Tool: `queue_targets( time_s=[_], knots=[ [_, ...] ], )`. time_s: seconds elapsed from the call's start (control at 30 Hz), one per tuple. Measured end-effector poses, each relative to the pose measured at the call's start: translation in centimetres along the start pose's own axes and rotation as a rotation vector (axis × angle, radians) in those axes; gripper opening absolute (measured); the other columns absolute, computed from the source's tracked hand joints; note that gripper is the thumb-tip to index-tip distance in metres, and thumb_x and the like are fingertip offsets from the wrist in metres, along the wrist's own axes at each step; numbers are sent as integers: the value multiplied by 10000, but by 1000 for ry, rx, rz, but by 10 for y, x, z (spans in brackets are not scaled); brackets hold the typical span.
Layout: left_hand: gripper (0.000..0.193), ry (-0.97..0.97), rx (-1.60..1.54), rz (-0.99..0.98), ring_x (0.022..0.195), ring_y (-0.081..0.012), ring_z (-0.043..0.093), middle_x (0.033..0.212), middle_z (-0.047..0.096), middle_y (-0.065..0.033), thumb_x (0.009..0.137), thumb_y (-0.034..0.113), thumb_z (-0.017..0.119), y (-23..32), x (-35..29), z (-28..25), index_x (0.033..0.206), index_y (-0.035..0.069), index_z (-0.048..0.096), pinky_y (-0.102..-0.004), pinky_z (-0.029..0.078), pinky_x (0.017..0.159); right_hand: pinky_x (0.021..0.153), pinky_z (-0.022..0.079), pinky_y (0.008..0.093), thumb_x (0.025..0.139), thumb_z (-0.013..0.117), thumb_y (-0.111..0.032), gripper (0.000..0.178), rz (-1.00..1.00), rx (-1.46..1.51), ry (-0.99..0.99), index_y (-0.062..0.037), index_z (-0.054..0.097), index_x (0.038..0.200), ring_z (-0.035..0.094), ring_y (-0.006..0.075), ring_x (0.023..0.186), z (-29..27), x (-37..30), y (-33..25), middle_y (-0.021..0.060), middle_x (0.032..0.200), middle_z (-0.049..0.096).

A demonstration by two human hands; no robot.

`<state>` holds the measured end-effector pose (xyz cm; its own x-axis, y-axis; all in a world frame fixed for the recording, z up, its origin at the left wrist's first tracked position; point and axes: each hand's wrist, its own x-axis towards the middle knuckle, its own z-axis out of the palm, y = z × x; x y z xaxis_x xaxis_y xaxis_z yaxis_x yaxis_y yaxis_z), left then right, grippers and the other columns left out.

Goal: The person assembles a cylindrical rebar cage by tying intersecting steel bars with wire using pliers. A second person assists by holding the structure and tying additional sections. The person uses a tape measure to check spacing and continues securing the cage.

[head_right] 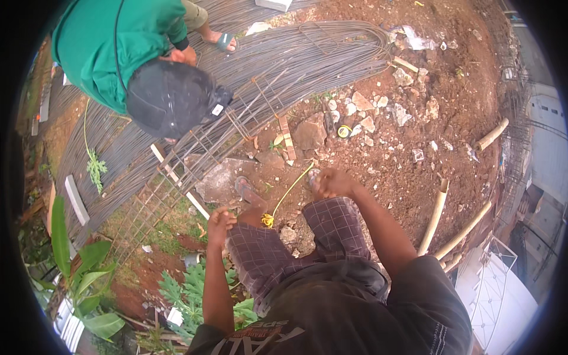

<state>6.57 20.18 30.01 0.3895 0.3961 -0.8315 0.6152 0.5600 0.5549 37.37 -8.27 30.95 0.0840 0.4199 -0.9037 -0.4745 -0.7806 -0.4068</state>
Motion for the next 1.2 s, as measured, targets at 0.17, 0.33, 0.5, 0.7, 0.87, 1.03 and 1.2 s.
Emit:
queue_targets(
  time_s=[0.17,0.33,0.5,0.7,0.87,1.03,1.2],
  knots=[
    [309,82,235,116,885,-162,616,990,623,-77,913,171,612,-48,177,39,1164,0,557,-275,493,789,717,518,342,850,622,-238,386,-131,-137,619,-13,601,1163,664,235,744,-150,200,69,144,885,687],
    [430,393,736,679,1009,-228,589,1081,621,-108,912,251,603,-82,349,66,1253,-3,533,-334,460,886,890,480,396,816,580,-248,490,-160,-761,819,5,526,1232,632,361,1000,-223,336,111,262,1028,655],
    [345,437,557,508,895,-212,635,1022,662,-112,929,234,555,-45,424,93,1164,-20,552,-325,498,783,951,445,522,891,541,-386,778,-84,-884,840,49,196,1437,541,517,1089,-220,430,145,423,1375,300],
    [154,225,165,545,736,-138,605,951,696,-103,943,116,512,-49,451,122,1048,18,567,-281,497,618,729,530,475,854,582,-229,479,-105,-866,958,-3,460,1258,648,383,873,-269,454,200,216,951,607],
    [180,232,-84,467,702,-134,607,914,694,-108,904,18,530,-58,442,96,1080,8,565,-266,480,588,469,343,207,895,524,-85,211,-182,209,488,-73,558,1104,395,72,509,-233,402,149,-17,643,487],
    [179,96,-146,532,724,-139,624,897,692,-119,890,-8,562,-57,450,99,1068,-5,578,-263,492,613,480,372,217,924,557,-115,137,-715,377,675,-84,540,1056,444,61,565,-188,277,145,-31,696,490],
    [158,102,59,549,748,-137,637,914,690,-95,900,25,572,-66,473,87,1052,-15,591,-268,529,640,474,310,179,934,605,-282,299,-1145,151,1035,-80,570,1151,394,35,557,-158,161,136,-62,687,448]
  ],
)
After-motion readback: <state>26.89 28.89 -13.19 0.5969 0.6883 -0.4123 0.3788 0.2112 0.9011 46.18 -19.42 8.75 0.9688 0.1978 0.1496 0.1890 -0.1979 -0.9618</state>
